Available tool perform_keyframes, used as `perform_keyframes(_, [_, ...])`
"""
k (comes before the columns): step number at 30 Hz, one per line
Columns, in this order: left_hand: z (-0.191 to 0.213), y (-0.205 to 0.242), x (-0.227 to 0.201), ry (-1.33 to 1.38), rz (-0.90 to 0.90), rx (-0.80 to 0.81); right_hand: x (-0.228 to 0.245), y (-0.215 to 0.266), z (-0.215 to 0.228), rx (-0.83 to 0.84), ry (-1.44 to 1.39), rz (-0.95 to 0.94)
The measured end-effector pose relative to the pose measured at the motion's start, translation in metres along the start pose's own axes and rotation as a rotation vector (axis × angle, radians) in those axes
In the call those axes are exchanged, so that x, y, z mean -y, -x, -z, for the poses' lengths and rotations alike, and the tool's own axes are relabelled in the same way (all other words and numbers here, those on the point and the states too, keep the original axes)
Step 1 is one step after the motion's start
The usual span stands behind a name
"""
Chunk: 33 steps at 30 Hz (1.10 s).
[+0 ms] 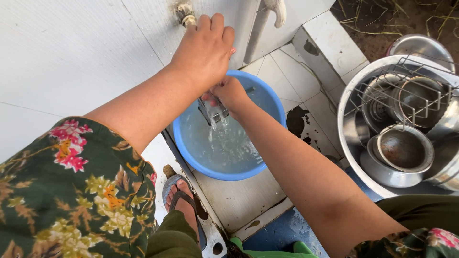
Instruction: Washing various metal kitchen utensils in a basin of water under a tap and placing them in a drying rack.
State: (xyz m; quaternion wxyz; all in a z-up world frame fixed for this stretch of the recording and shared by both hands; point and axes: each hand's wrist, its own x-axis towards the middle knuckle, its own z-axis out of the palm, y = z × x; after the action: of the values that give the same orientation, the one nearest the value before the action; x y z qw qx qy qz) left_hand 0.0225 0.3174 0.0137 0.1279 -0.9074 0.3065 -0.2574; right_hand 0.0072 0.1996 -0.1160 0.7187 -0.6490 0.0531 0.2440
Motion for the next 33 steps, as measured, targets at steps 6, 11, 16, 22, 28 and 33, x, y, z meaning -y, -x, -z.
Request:
perform_keyframes(6, [0.002, 0.001, 0.000, -0.004, 0.006, -0.018, 0.008, 0.005, -0.011, -0.029, 0.081, 0.059])
perform_keyframes(11, [0.012, 0.003, 0.005, 0.185, 0.076, 0.029, 0.005, -0.001, -0.010, -0.012, 0.065, 0.045])
perform_keyframes(16, [0.028, 0.035, 0.009, 0.524, 0.186, -0.150, -0.001, -0.011, -0.004, 0.067, -0.150, 0.040])
perform_keyframes(22, [-0.032, 0.074, -0.029, 0.950, 0.723, -0.018, 0.006, -0.011, 0.004, 0.066, -0.221, -0.066])
perform_keyframes(28, [-0.064, 0.094, -0.037, 0.923, 0.818, 0.407, 0.004, -0.023, 0.013, 0.086, -0.296, 0.034])
perform_keyframes(33, [-0.062, 0.095, -0.033, 0.799, 0.443, 0.454, -0.003, -0.041, 0.032, 0.110, -0.412, 0.082])
